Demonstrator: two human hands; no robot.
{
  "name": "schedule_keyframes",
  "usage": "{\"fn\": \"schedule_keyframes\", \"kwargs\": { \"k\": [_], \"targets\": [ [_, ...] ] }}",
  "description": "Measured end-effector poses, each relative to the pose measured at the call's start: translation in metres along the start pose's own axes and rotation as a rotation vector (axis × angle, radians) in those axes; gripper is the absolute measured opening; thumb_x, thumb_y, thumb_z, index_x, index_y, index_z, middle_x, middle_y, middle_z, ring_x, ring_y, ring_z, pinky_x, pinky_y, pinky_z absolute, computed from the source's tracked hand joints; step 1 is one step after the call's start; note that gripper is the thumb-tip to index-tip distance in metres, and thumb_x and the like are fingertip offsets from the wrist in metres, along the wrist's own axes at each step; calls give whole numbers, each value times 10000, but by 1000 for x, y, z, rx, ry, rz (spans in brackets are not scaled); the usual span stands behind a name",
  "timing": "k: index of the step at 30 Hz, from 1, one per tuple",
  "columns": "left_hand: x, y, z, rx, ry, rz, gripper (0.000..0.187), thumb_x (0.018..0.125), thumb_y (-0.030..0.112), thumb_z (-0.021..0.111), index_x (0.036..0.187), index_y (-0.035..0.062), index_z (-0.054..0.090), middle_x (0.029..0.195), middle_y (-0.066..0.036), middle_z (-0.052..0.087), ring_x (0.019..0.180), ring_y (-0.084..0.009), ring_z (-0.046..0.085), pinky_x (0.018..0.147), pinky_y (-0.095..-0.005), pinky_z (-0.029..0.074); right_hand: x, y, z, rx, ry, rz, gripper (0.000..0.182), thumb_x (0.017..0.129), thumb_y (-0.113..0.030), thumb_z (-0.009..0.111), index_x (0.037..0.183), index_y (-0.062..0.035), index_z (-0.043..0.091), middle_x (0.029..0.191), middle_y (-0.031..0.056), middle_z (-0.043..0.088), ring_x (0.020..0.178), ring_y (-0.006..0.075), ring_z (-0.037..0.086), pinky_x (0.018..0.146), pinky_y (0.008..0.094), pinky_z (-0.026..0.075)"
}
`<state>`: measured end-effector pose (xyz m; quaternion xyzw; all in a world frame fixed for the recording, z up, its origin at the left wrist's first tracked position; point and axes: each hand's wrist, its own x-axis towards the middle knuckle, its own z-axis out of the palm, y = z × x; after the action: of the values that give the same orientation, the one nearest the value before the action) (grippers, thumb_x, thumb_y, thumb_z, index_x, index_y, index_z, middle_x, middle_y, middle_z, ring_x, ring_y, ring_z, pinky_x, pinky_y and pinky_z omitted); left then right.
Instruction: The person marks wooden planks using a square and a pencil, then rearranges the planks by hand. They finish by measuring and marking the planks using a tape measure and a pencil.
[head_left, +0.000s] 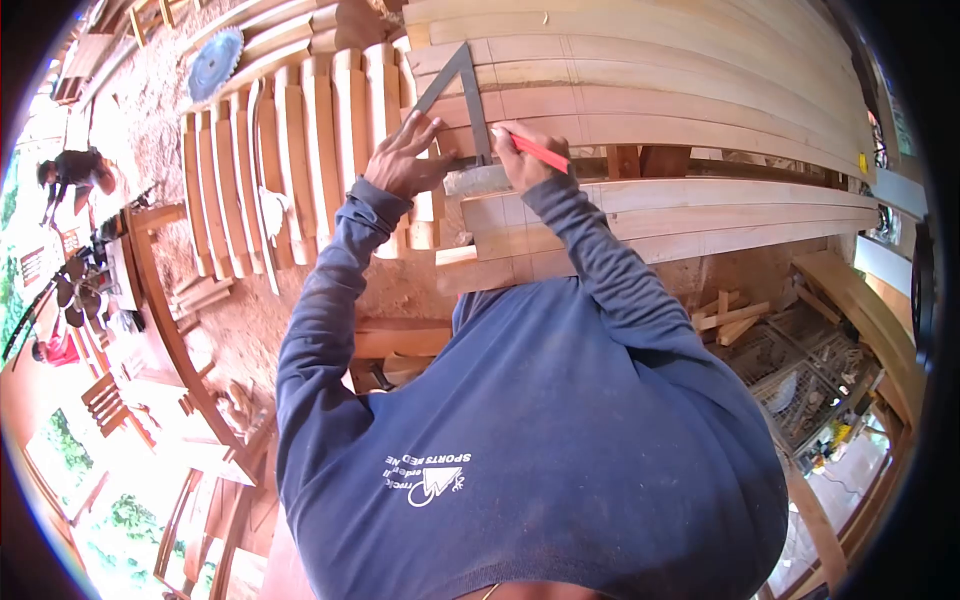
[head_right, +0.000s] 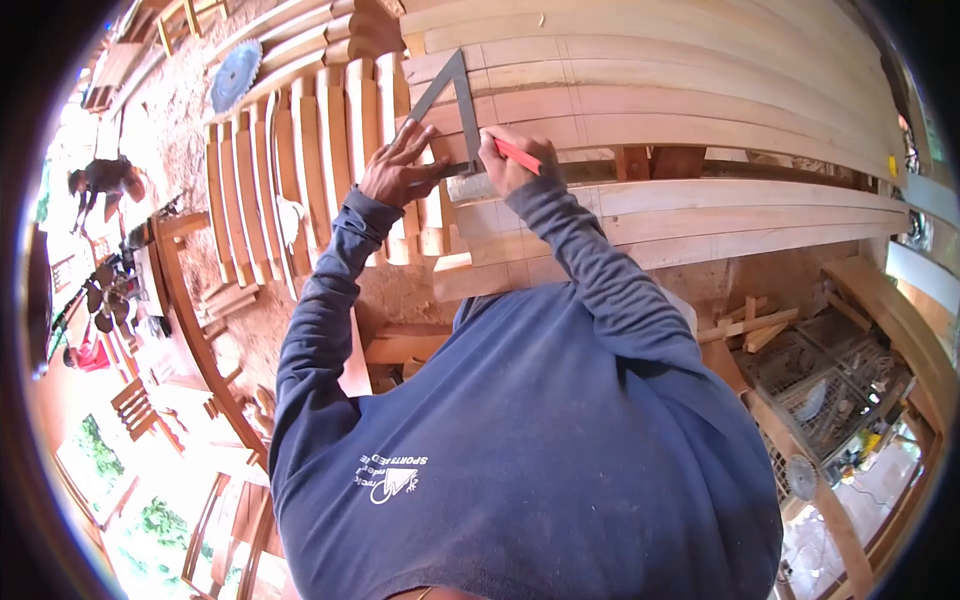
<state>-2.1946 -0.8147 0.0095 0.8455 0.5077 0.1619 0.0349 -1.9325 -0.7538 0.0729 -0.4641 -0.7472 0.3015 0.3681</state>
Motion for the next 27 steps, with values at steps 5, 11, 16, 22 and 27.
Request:
{"fn": "schedule_keyframes", "kwargs": {
  "k": [5, 11, 16, 22, 27],
  "targets": [
    [-13, 15, -2, 6, -93, -78, 435, 996, 349, 709, 1426, 302, 658, 1666, -54, 440, 1581, -321, 332, 1159, -725, 342, -35, 12, -50, 26, 116, 32, 175, 993, -174, 664, 961, -24, 748, 859, 172, 745, 764, 314, 738, 687, 386, 568],
    [-44, 87, -37, -267, 147, -502, 210, 939, 1, 641, 1134, 66, 684, 1068, -137, 730, 1057, -364, 691, 1018, -495, 494, -122, 56, -136, 132, 217, 468, 379, 1095, -286, 584, 892, 2, 725, 796, 79, 731, 703, 166, 688, 657, 338, 535],
    [-39, 168, -66, -529, 331, -597, 265, 926, -64, 588, 1162, 32, 662, 1036, -150, 706, 968, -319, 705, 813, -403, 573, -171, 54, -172, 621, 219, 581, 470, 1114, -433, 550, 1090, 7, 714, 900, 58, 717, 695, 124, 647, 612, 275, 495],
    [30, 265, -77, -430, 162, 67, 377, 847, 191, 724, 1190, 43, 670, 1122, -122, 700, 1097, -321, 673, 1055, -446, 505, -155, 15, -164, 1136, -71, 579, 588, 1093, -498, 546, 1299, 41, 663, 955, 68, 703, 656, 91, 536, 595, 252, 459],
    [50, 269, -68, -392, 363, 140, 288, 871, 84, 765, 1152, 39, 716, 1137, -145, 716, 1067, -321, 711, 996, -461, 549, -170, 25, -208, 1164, 102, 561, 484, 1091, -411, 583, 1190, 50, 691, 950, 111, 710, 636, 113, 550, 575, 272, 446]
  ]
}}
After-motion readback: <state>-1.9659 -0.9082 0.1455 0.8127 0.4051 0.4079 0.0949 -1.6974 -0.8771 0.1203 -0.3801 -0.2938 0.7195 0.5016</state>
